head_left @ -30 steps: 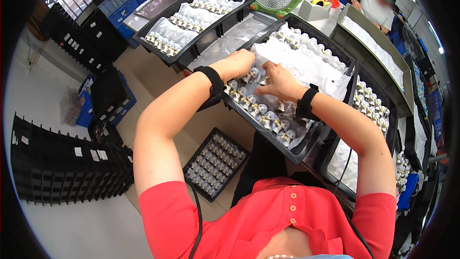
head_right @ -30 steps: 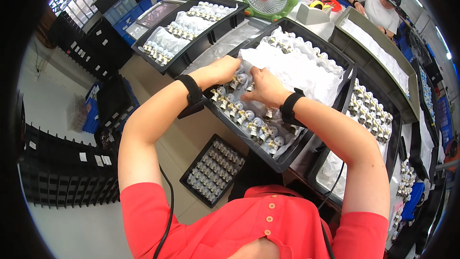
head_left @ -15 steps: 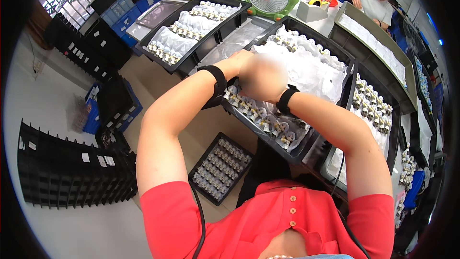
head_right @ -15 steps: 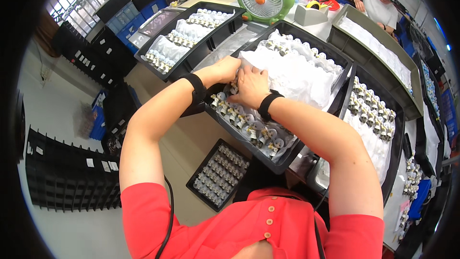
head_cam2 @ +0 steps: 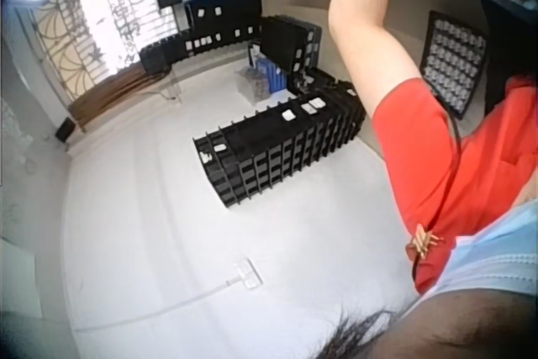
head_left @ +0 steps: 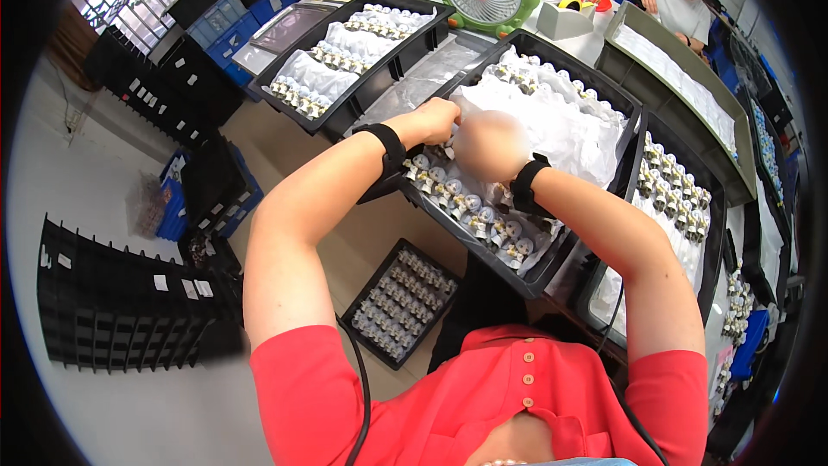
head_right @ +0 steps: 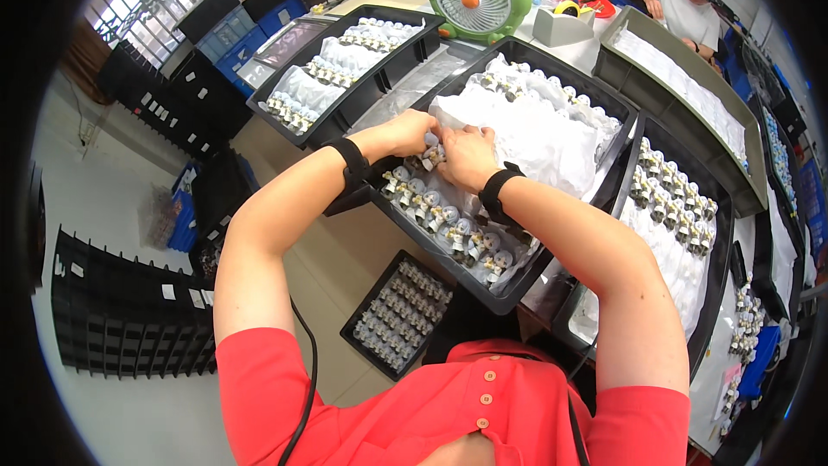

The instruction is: The person assembles small, white, bell-shaped miniature figures by hand. They pick up individual components from trays, fit them together, and place the completed figures into a black tray. The process is repetitive, involving picking, assembling, and placing the small items one by one.

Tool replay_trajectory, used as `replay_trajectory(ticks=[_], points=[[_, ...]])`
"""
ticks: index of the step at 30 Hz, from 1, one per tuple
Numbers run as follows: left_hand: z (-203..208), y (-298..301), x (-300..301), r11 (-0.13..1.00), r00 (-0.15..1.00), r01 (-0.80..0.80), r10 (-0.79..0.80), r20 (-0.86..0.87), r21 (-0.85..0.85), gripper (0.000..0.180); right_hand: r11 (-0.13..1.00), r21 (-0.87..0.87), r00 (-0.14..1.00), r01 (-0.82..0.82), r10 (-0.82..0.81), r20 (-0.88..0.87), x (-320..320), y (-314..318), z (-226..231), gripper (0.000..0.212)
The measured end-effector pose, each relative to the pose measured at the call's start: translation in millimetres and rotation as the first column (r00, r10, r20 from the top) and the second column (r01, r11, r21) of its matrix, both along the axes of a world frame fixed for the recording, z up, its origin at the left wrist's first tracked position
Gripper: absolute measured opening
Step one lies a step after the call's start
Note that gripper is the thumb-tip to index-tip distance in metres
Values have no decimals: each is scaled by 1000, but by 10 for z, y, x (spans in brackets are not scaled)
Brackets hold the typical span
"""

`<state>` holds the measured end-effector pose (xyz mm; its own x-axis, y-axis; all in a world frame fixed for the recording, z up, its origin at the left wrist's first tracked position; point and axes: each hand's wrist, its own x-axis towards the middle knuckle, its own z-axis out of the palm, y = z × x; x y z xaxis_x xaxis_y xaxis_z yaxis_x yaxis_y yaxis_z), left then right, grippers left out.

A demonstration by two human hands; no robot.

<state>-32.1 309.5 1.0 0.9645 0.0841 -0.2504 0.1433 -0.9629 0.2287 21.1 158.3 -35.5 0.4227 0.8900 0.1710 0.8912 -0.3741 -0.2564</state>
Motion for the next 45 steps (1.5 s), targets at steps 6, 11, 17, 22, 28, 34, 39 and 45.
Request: replay_trajectory(ticks=[6, 11, 17, 22, 28, 34, 39, 45], points=[[138, -236, -173, 987, 945, 34, -84, 316, 160, 20, 998, -2, 994, 63, -63, -86, -11, 20, 121, 37], [43, -58, -41, 992, 999, -6, 0, 46, 124, 24, 999, -30, 999, 35, -36, -34, 58, 51, 112, 31], [37, -88, -66, 983, 995, -24, 6, 100, 180, 27, 992, -110, 995, 66, -73, -62, 84, 93, 136, 31], [148, -83, -46, 971, 999, 6, -17, 43, 238, 25, 999, 3, 988, 48, -47, -145, 83, 92, 179, 42], [325, -50, -25, 994, 986, -105, 101, -133, -23, 27, 994, 7, 977, -109, 109, -185, 238, -232, 400, 63], [320, -245, -109, 1000, 996, -20, 20, -85, 0, 35, 988, -102, 993, -112, 109, -32, 120, -368, 244, 73], [169, -299, -170, 994, 994, 62, -70, 86, 87, 45, 959, -276, 986, -70, 24, -164, 106, -262, 299, 63], [90, -208, -55, 967, 969, -233, 221, -111, -104, 36, 991, -99, 977, -87, 65, -201, 181, -292, 236, 66]])
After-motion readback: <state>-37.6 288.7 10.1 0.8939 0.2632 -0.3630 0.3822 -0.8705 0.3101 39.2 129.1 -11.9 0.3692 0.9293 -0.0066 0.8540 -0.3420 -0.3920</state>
